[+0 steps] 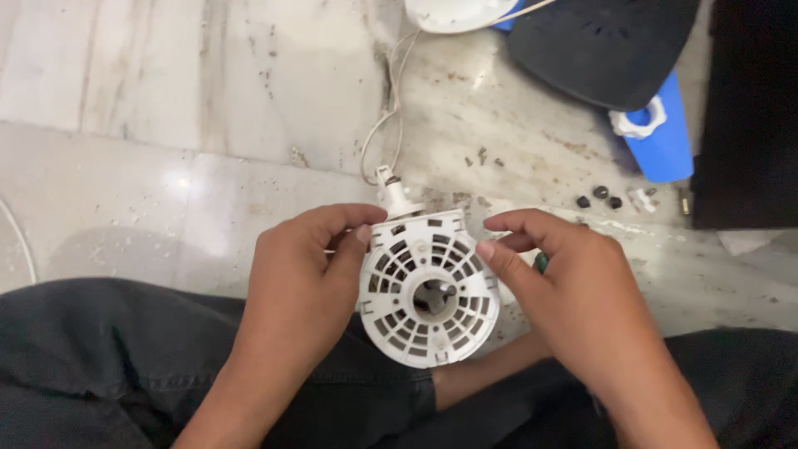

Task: The person disassembles a white fan motor housing using a screwdriver, then works on the internal wiring and a control module inside the fan base. They remove screws, separate the motor casing, and manipulate wires and components within the base.

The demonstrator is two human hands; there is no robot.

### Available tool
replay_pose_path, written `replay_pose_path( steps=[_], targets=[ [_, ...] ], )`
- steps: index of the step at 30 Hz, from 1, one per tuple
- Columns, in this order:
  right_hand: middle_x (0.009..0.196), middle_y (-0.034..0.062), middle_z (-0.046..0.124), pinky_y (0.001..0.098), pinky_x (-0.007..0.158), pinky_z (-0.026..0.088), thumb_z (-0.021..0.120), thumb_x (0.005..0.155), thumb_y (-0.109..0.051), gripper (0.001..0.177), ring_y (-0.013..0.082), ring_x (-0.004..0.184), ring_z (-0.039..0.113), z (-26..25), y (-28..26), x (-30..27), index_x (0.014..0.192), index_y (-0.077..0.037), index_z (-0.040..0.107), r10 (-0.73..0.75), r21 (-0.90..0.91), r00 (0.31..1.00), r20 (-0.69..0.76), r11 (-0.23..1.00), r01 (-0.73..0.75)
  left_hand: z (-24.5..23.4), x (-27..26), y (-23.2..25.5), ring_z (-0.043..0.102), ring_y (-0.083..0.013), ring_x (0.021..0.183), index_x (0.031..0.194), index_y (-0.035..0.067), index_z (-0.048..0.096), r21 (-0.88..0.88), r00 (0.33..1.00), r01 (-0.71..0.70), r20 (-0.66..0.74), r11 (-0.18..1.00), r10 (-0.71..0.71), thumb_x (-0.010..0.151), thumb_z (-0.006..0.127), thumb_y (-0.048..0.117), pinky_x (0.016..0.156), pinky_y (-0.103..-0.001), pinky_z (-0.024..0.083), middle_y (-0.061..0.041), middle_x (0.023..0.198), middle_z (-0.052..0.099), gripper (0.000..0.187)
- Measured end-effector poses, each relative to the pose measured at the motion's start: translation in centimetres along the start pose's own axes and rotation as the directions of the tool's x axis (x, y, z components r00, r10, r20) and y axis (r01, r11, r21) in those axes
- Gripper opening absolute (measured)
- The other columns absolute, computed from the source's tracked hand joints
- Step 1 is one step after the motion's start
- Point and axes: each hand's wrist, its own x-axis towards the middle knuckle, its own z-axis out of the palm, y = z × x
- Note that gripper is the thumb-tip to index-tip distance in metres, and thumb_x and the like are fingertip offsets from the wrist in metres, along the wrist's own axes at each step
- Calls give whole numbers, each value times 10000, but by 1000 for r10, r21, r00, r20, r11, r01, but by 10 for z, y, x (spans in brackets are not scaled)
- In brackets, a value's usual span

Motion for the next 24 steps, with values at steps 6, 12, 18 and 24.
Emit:
replay_pose_path(
  steps=[6, 12, 18, 24],
  targets=[
    [785, 59, 825, 282, 651, 562, 765, 854, -279, 284, 122, 673, 740, 5, -6, 7, 1059, -87, 808, 34, 26, 997, 63, 999, -36, -3, 5, 0, 666, -129, 531, 1074, 46, 786, -48, 972, 230, 66, 972, -227, 861, 677, 156, 490, -297, 516, -124, 673, 769, 263],
    [795, 49, 808, 284, 627, 557, 716, 869, -184, 219, 118, 675, 710, 13, 2, 14, 1009, -36, 795, 19, 211, 998, 67, 977, -33, -5, 10, -6, 676, -119, 568, 1021, 20, 798, -31, 988, 135, 82, 990, -132, 874, 684, 176, 524, -287, 519, -89, 681, 776, 243],
    [830, 47, 771, 276, 646, 551, 696, 925, -174, 204, 107, 719, 682, 21, 5, 20, 998, -10, 793, -10, 404, 999, 49, 915, -11, -8, 2, -13, 685, -168, 610, 1020, 33, 758, 6, 990, 66, 128, 998, -66, 830, 631, 142, 569, -312, 537, -86, 697, 727, 254],
    [827, 14, 718, 238, 653, 482, 718, 934, -197, 203, 77, 738, 598, 10, 8, 17, 1027, -30, 786, -68, 318, 993, -92, 943, 94, -13, -1, -22, 694, -199, 630, 990, 25, 749, 47, 983, -57, 178, 997, 48, 838, 610, 153, 619, -362, 543, -102, 702, 721, 242]
  ],
)
